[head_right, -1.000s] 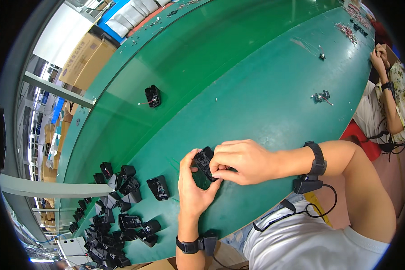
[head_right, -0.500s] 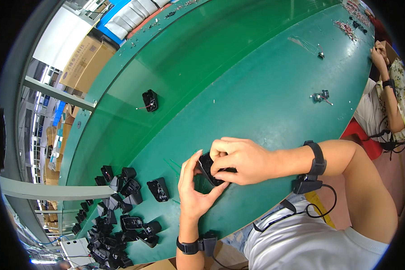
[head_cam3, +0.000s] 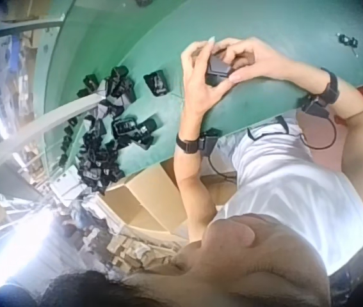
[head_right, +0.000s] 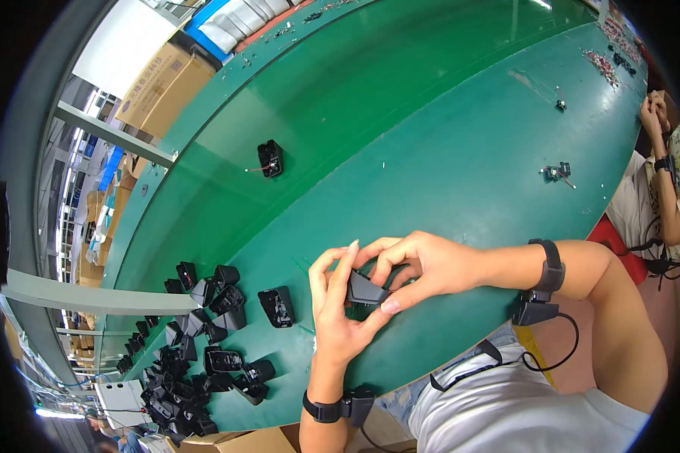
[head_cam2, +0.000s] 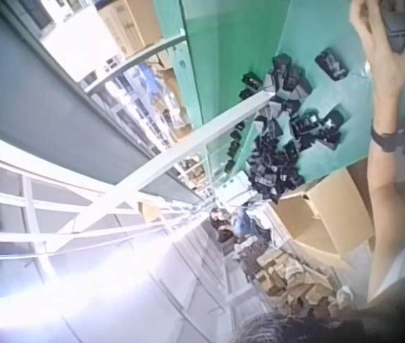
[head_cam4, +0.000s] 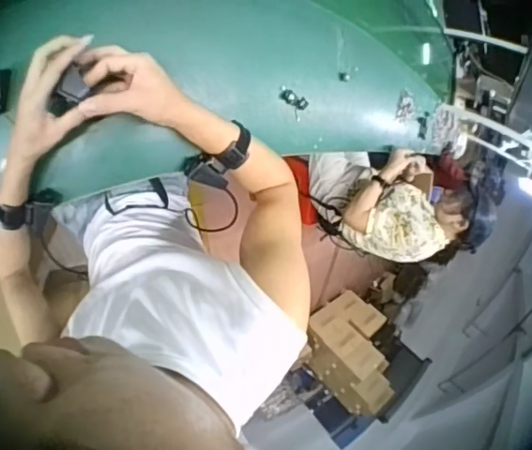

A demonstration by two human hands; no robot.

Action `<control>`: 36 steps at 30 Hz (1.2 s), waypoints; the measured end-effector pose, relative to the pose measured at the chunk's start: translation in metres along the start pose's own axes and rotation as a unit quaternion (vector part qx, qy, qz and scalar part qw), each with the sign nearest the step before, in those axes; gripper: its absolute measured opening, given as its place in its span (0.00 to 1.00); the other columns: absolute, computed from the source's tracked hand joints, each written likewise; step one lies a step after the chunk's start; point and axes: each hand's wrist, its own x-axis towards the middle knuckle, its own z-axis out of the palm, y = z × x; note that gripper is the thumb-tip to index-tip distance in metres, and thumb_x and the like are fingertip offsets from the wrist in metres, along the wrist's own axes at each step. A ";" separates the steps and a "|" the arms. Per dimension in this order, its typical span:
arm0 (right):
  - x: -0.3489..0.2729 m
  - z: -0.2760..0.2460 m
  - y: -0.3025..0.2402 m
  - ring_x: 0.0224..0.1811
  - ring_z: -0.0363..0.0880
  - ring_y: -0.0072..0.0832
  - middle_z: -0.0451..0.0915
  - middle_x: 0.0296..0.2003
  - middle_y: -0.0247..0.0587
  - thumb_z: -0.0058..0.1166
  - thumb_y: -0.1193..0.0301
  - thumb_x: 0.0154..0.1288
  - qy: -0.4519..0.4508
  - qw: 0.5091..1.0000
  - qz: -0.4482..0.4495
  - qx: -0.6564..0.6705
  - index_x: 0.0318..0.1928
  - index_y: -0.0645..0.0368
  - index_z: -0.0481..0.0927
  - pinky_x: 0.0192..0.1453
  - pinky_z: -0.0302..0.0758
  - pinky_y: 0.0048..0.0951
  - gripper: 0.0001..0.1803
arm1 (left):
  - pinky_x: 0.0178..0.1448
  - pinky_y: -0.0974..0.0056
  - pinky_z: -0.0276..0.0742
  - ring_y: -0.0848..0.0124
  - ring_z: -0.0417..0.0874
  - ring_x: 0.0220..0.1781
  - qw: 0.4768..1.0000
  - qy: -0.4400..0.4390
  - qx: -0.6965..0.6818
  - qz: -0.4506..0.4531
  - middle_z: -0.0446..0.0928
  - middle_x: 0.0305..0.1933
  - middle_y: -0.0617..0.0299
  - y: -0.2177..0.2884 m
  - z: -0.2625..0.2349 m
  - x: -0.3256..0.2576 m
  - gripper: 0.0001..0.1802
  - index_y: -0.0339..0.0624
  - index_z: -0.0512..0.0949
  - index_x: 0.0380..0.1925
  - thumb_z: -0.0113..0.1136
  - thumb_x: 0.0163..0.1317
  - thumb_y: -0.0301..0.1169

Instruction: The person assembles small black electronic components at a green workbench. They pick up a black plastic housing, insert a small circuit board with wires, and secure the parts together by hand. The person repeats this process for multiple units, placing the finished assemblies on the table.

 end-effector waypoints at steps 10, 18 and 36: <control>0.000 -0.008 0.007 0.57 0.77 0.26 0.78 0.55 0.41 0.64 0.77 0.65 0.025 0.957 0.150 0.246 0.38 0.63 0.82 0.63 0.74 0.31 0.04 | 0.48 0.57 0.86 0.54 0.85 0.50 0.996 0.054 0.033 0.062 0.78 0.54 0.50 -0.001 0.002 0.003 0.37 0.39 0.76 0.57 0.81 0.44 0.29; -0.002 -0.010 0.010 0.54 0.79 0.26 0.81 0.50 0.39 0.62 0.69 0.69 -0.011 0.946 0.155 0.283 0.43 0.62 0.85 0.62 0.77 0.33 0.09 | 0.51 0.58 0.85 0.55 0.86 0.51 0.995 0.061 0.003 0.076 0.82 0.51 0.47 -0.002 0.000 0.001 0.31 0.36 0.78 0.50 0.80 0.44 0.26; 0.168 -0.079 -0.019 0.58 0.72 0.45 0.74 0.59 0.46 0.71 0.63 0.50 0.140 0.713 -0.104 -0.679 0.34 0.53 0.86 0.61 0.73 0.44 0.13 | 0.65 0.47 0.70 0.45 0.70 0.64 0.909 0.103 0.372 -0.154 0.69 0.64 0.43 -0.029 -0.072 -0.011 0.43 0.38 0.71 0.62 0.77 0.49 0.47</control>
